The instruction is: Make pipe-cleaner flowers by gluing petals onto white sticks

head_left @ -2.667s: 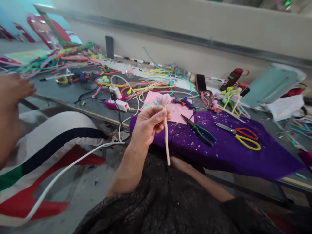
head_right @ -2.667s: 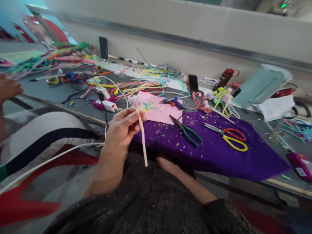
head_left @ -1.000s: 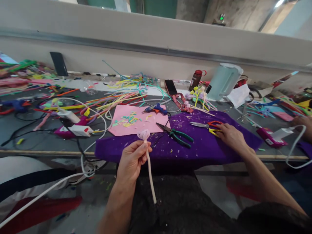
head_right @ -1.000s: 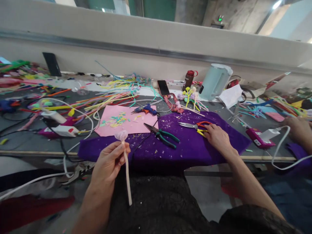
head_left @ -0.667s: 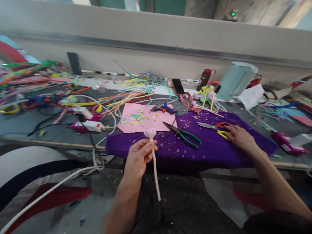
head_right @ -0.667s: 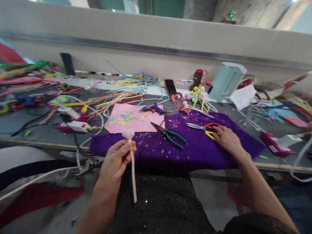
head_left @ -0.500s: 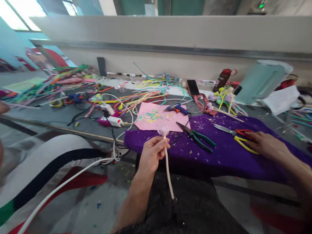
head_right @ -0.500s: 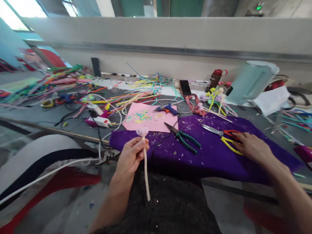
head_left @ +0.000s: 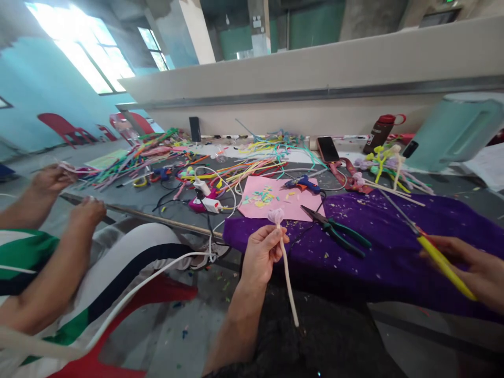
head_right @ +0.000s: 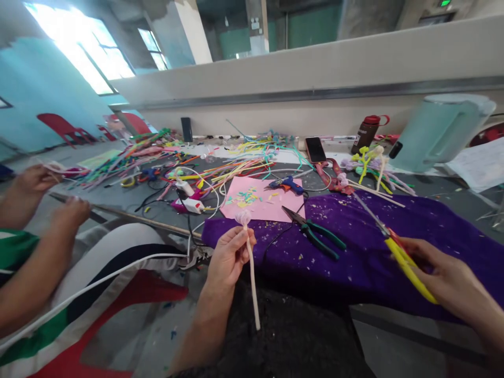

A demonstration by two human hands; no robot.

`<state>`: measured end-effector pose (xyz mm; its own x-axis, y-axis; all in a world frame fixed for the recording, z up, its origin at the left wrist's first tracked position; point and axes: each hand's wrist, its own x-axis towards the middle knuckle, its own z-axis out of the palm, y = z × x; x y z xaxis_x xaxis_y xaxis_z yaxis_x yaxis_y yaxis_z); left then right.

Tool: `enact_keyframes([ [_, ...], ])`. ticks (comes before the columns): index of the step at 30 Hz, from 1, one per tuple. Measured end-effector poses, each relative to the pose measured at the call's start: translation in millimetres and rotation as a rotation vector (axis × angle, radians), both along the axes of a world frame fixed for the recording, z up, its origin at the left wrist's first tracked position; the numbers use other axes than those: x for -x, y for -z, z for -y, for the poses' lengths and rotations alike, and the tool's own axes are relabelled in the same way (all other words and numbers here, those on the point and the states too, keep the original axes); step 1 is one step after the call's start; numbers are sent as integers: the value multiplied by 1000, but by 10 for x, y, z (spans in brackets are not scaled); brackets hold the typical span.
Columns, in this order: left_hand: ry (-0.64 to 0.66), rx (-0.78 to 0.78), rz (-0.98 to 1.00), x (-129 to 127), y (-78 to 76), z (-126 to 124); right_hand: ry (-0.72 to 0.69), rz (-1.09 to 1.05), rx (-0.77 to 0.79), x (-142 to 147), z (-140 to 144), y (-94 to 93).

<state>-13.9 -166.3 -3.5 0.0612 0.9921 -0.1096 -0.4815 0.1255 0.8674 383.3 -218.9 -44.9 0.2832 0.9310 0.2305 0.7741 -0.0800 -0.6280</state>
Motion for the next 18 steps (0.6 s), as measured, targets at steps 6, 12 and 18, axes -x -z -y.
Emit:
enact_keyframes([
  [6, -24, 26, -59, -12, -16, -8, 12, -592, -127, 911, 66, -164],
  [12, -26, 10, -82, 6, -4, 24, -440, -1161, -116, 1490, 63, -266],
  [18, -20, -74, -93, -75, -52, 115, -518, -1219, -88, 2199, -49, -357],
])
